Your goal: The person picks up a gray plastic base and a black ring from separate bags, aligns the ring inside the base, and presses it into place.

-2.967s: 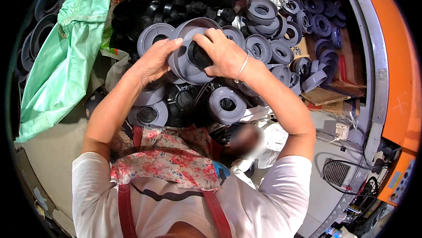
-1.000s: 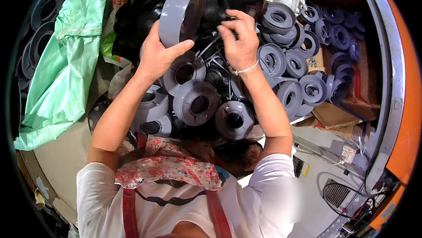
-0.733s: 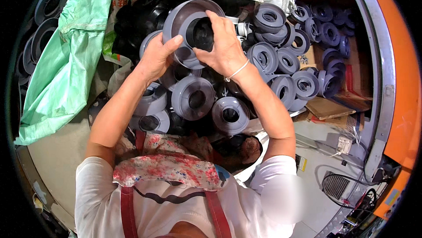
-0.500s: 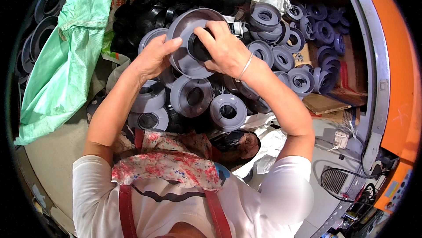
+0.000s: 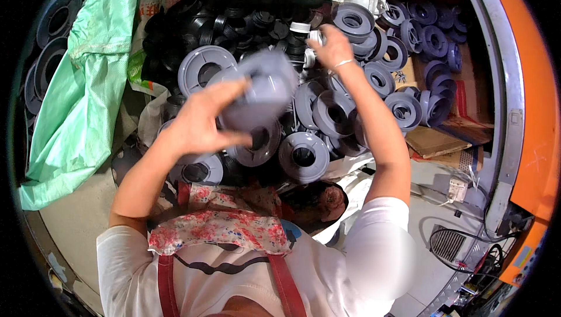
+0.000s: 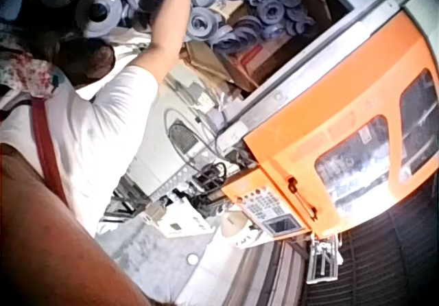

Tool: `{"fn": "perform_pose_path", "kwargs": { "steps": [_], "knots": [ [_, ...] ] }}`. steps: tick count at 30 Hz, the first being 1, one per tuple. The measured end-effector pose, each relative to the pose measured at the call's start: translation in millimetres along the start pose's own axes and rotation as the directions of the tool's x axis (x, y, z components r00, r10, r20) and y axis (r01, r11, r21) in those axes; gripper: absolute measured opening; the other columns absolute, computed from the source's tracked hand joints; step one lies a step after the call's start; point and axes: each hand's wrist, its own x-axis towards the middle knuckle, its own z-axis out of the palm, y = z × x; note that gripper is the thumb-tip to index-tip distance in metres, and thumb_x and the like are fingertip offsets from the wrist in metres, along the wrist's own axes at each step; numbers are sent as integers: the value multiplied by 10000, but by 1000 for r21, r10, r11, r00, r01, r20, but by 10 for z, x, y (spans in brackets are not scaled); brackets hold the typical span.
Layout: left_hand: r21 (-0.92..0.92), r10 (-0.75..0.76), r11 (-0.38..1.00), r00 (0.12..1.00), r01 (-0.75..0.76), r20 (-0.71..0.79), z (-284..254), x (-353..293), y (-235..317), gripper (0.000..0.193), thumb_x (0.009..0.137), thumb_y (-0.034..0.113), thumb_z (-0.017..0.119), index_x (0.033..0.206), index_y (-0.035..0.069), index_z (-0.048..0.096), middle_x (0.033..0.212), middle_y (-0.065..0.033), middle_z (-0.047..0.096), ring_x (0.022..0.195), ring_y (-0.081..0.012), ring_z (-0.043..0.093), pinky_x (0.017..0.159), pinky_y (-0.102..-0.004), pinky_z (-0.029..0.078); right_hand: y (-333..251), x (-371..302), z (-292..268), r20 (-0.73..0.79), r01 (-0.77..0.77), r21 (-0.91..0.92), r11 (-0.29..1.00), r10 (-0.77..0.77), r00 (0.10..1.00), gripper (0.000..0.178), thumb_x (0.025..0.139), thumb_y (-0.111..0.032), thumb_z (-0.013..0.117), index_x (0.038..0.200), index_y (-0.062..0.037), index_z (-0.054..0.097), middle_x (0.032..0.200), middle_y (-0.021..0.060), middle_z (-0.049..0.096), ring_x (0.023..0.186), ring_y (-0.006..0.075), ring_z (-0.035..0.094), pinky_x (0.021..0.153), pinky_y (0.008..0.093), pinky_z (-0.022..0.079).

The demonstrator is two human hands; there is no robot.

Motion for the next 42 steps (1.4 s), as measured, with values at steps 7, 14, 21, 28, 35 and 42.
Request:
{"fn": "perform_pose_path", "kwargs": {
  "steps": [7,14,21,28,35,42],
  "knots": [
    [-479,-164,831,947,284,276,130,-16,-25,455,719,113,699,1119,-44,550,1022,-164,620,908,-233,617,813,-319,478,1235,714,388,10,-91,-646,758,128,992,716,737,-244,678,1318,-59,303,1354,105,368,1296,271,290,1017,438,300],
    [-618,-569,521,779,589,263,240,84,-239,334,822,87,608,1125,-36,545,1045,-88,618,939,-107,571,855,-249,440,948,642,529,315,-90,-708,700,427,848,618,708,-337,665,1208,-32,468,1209,158,519,1149,274,464,889,393,431],
    [-907,-727,157,668,391,162,437,244,-359,466,850,229,620,1188,-51,466,1120,-102,553,1025,-172,530,910,-302,417,-483,-438,434,3,381,144,913,-386,923,657,521,-311,815,1023,-2,526,904,181,529,876,342,519,767,393,452],
    [-979,-805,38,587,202,89,142,273,-389,322,787,227,680,963,-20,571,863,-87,601,775,-159,586,713,-300,498,-896,-839,133,-14,321,289,902,-331,943,579,642,-420,763,935,37,560,743,199,561,697,363,556,624,398,462],
    [-951,-775,276,618,141,-133,62,299,-353,232,776,191,645,932,38,565,808,-7,559,713,-85,531,645,-232,449,-75,181,702,135,-43,-43,998,48,990,467,831,-432,528,868,24,621,889,235,621,877,392,587,794,437,457],
    [-916,-795,345,583,206,-168,160,272,-474,449,774,166,667,1109,-26,438,939,-54,551,818,-108,531,730,-251,465,246,478,1355,154,171,-136,976,-150,977,199,771,-203,604,789,-6,624,871,204,612,864,372,556,795,430,429]
  ]
}}
